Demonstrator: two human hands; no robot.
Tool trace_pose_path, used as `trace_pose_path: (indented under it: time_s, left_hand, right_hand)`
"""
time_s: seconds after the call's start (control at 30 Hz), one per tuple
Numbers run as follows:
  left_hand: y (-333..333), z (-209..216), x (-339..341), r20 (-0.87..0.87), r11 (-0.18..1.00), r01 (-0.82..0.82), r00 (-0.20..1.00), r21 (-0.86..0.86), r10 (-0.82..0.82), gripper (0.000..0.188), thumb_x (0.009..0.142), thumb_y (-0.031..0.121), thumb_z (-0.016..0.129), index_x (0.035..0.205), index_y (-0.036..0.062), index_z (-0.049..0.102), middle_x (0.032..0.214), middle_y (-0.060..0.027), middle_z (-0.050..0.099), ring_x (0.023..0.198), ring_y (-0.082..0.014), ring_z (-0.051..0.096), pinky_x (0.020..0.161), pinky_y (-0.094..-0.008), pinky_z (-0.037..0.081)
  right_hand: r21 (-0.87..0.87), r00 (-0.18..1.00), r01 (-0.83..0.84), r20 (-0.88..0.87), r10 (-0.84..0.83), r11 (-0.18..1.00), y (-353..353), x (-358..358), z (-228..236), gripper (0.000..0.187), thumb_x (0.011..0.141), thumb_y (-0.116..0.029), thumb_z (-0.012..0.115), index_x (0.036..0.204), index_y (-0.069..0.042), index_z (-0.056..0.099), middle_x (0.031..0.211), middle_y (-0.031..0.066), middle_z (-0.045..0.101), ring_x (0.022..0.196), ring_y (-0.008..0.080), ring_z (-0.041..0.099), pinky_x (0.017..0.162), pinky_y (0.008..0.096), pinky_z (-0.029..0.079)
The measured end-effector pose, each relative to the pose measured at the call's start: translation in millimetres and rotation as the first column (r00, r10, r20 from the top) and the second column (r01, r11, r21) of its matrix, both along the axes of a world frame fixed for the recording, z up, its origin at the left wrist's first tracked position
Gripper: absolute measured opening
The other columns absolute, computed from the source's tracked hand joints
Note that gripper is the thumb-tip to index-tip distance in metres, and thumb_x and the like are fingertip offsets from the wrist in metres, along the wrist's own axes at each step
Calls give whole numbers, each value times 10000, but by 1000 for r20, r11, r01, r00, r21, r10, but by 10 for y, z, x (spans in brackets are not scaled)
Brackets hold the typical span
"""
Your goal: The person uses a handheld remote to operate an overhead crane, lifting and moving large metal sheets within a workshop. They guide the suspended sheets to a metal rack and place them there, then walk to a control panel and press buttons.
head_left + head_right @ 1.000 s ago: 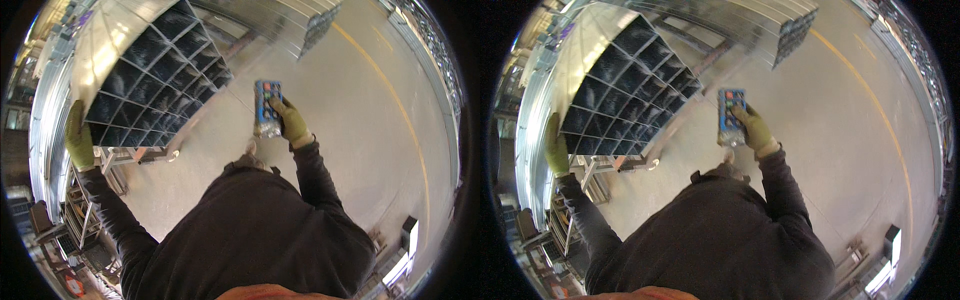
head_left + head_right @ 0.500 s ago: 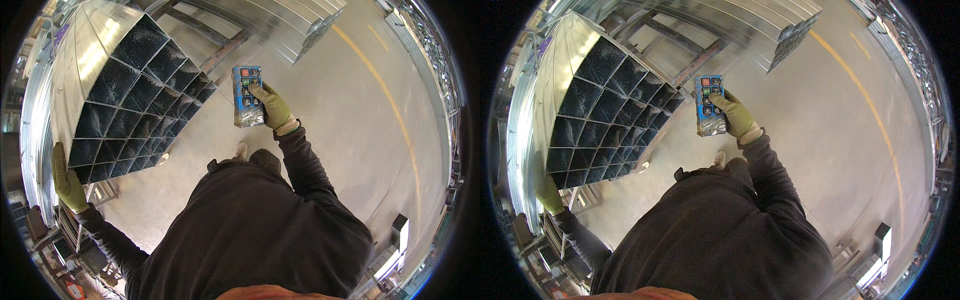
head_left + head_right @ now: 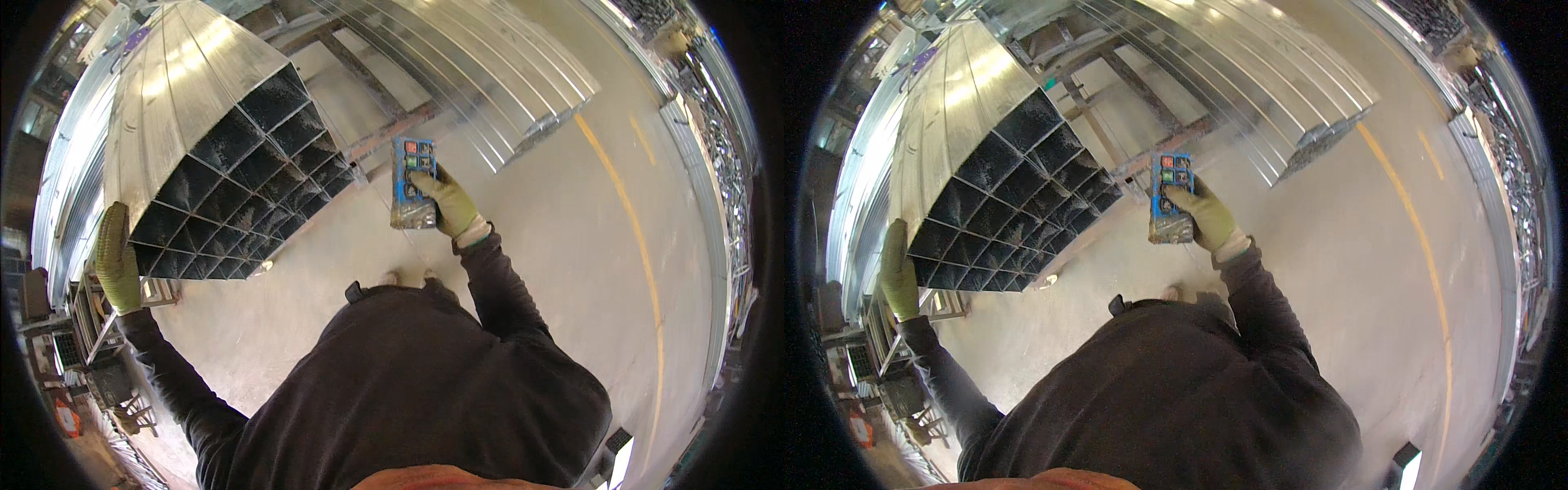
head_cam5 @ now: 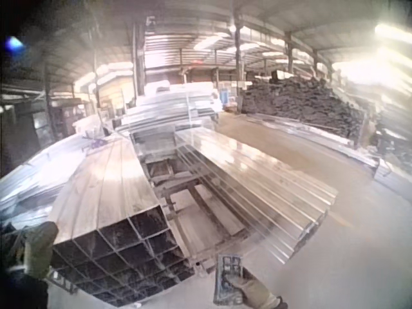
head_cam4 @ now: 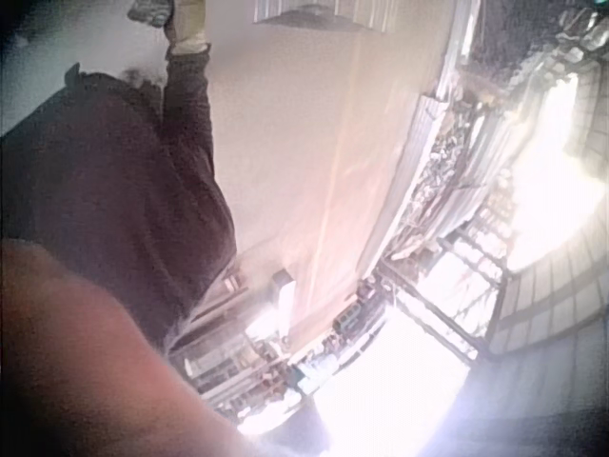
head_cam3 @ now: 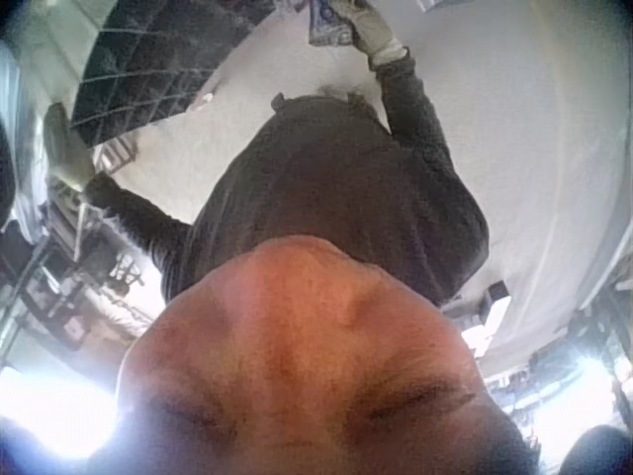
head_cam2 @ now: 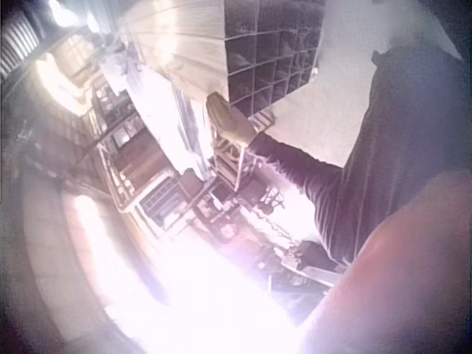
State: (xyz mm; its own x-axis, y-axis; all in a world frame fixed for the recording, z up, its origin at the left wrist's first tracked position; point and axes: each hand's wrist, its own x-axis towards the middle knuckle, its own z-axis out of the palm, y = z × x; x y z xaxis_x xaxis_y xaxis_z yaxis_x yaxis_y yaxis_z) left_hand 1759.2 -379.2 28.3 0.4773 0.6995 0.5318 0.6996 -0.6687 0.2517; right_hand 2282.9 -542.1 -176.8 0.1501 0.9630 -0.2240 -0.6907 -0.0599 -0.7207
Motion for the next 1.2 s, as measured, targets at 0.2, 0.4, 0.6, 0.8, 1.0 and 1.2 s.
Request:
trace_pose_path:
  time_s: [0.2,0.4,0.6,0.8,1.0,1.2]
  left_hand:
    - [-165,-31,79,70,999,-39,997,34,36,523,845,-120,538,1335,12,665,1384,-155,656,1326,-304,600,1138,-385,450]
    - [-236,-56,103,-90,964,-153,980,215,176,369,913,72,618,1274,71,692,1350,-135,669,1310,-342,589,1134,-441,439]
    - [-200,-94,195,-176,941,-188,954,281,243,478,868,82,633,1340,154,657,1398,-84,635,1341,-302,552,1166,-471,407]
    - [-228,-150,359,-158,939,-162,963,303,217,478,838,79,668,1314,126,659,1372,-95,654,1324,-306,576,1173,-460,410]
    - [-268,-212,394,-52,932,-120,988,343,146,463,803,101,667,1265,133,657,1305,-90,677,1255,-310,608,1090,-459,459]
    - [-248,-143,427,-27,936,-82,995,343,97,438,829,114,693,1266,134,673,1306,-90,684,1249,-310,621,1070,-448,486]
  right_hand:
    - [-72,987,-95,122,103,993,-266,-182,-21,595,932,-123,746,1448,-65,455,1203,79,639,970,198,686,800,387,629]
    - [-6,969,-230,85,230,973,-551,-335,-145,710,928,-142,758,1525,-94,377,1282,94,603,1064,244,668,823,449,651]
    - [-34,977,-197,81,200,980,-626,-413,-182,686,937,-134,745,1488,-23,351,1203,146,620,915,295,718,755,441,655]
    - [-90,979,-70,187,86,994,-691,-438,-267,623,928,-164,765,1458,-64,454,1192,114,664,949,273,708,802,454,620]
    - [-137,960,-82,256,115,987,-721,-387,-409,658,928,-143,762,1491,-61,431,1259,142,654,999,284,704,826,451,617]
    - [-114,957,-73,270,102,991,-784,-417,-511,585,952,-186,737,1455,-58,467,1177,142,686,933,295,718,809,452,622]
